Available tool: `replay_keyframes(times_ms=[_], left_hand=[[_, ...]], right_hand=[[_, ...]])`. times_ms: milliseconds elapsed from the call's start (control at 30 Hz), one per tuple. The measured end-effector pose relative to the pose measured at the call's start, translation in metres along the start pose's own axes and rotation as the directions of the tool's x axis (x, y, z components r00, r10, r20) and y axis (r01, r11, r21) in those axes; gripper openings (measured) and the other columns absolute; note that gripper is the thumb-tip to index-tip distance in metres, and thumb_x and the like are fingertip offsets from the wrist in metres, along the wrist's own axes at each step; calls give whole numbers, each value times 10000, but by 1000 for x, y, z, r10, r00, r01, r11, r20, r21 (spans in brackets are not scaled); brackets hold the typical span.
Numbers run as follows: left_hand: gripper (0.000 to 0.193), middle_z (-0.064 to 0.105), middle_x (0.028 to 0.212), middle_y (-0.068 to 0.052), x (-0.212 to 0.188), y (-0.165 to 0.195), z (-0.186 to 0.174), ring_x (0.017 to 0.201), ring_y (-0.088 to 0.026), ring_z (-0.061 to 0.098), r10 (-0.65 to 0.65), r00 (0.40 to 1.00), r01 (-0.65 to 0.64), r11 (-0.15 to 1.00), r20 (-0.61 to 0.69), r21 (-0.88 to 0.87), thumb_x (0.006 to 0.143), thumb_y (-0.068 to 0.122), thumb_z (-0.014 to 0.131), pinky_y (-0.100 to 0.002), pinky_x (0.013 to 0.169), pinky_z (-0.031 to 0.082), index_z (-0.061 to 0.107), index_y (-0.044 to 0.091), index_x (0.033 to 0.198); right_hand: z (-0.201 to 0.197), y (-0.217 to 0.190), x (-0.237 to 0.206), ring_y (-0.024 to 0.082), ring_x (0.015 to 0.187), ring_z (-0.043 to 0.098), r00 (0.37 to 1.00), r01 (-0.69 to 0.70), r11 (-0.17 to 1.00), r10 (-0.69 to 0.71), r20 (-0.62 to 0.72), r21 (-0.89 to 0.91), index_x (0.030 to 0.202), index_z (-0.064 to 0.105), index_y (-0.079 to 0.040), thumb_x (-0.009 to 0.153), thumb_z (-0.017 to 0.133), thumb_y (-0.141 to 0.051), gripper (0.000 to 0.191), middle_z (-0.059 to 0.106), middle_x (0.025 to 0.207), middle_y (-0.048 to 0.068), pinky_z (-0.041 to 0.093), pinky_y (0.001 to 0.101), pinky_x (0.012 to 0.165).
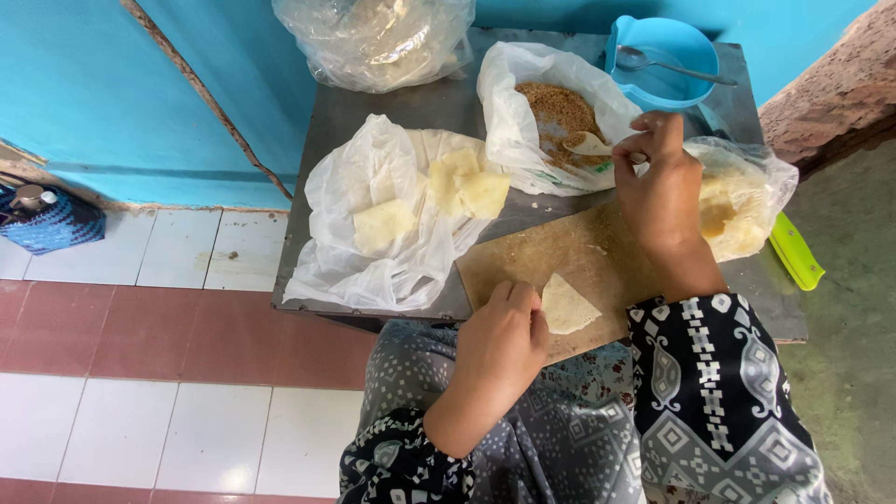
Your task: The person sits at a small metal table and wraps square pastry wrappers around a brown filling. They take a wrapper, add filling from a plastic bag using a spoon or by hand, fold the wrapper over the filling, press the edges closed, and set the finished parcel aside, repeating the process.
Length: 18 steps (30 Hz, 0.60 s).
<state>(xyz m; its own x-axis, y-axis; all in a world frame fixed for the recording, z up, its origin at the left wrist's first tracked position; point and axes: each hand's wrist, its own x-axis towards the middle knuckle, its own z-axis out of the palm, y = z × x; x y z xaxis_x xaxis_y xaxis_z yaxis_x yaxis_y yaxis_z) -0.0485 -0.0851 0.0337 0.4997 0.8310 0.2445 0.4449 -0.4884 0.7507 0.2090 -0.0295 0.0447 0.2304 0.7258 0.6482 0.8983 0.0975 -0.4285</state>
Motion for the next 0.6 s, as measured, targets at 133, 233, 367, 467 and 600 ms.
replay_keyframes(times_ms=[133, 233, 367, 467, 600], left_hand=[[121, 609, 953, -135, -2, 3, -3, 746, -354, 671, 26, 999, -27, 1000, -18, -6, 892, 93, 674, -447, 611, 537, 565, 59, 933], [115, 630, 938, -128, -4, 3, -3, 748, -356, 670, 38, 998, -39, 999, -53, -14, 898, 87, 673, -452, 626, 531, 586, 66, 969], [112, 655, 905, -109, -7, 4, 1, 780, -335, 688, 31, 999, -32, 999, -22, -19, 917, 100, 672, -432, 646, 539, 578, 65, 967], [120, 672, 904, -108, -9, 3, 4, 791, -320, 699, 30, 998, -32, 999, -46, -42, 908, 103, 678, -421, 655, 545, 585, 60, 969], [107, 685, 896, -108, -12, -1, 4, 788, -299, 709, 0, 998, -3, 998, -55, -65, 903, 102, 683, -411, 668, 553, 604, 55, 959]], right_hand=[[-11, -3, -15, 235, 974, 773, 996, 19, 997, -12, -93, 69, 1260, 454, 2, 983, 759, 92, 421, 754, 1036, 131, 585, 327, 874], [-29, -11, -42, 207, 1011, 760, 989, -51, 968, 83, -122, 246, 1254, 427, 10, 1048, 764, 111, 408, 723, 1086, 130, 599, 304, 946], [-60, -33, -100, 219, 1091, 715, 974, -121, 886, 193, -120, 447, 1261, 385, 3, 1000, 728, 155, 457, 579, 1192, 133, 604, 327, 1006], [-82, -54, -142, 211, 1085, 719, 961, -212, 822, 275, -41, 529, 1263, 394, -6, 969, 698, 167, 457, 621, 1141, 131, 614, 335, 1000], [-104, -71, -169, 203, 1091, 728, 974, -223, 855, 216, 68, 469, 1231, 444, 1, 918, 700, 145, 429, 696, 1123, 130, 618, 321, 958]])
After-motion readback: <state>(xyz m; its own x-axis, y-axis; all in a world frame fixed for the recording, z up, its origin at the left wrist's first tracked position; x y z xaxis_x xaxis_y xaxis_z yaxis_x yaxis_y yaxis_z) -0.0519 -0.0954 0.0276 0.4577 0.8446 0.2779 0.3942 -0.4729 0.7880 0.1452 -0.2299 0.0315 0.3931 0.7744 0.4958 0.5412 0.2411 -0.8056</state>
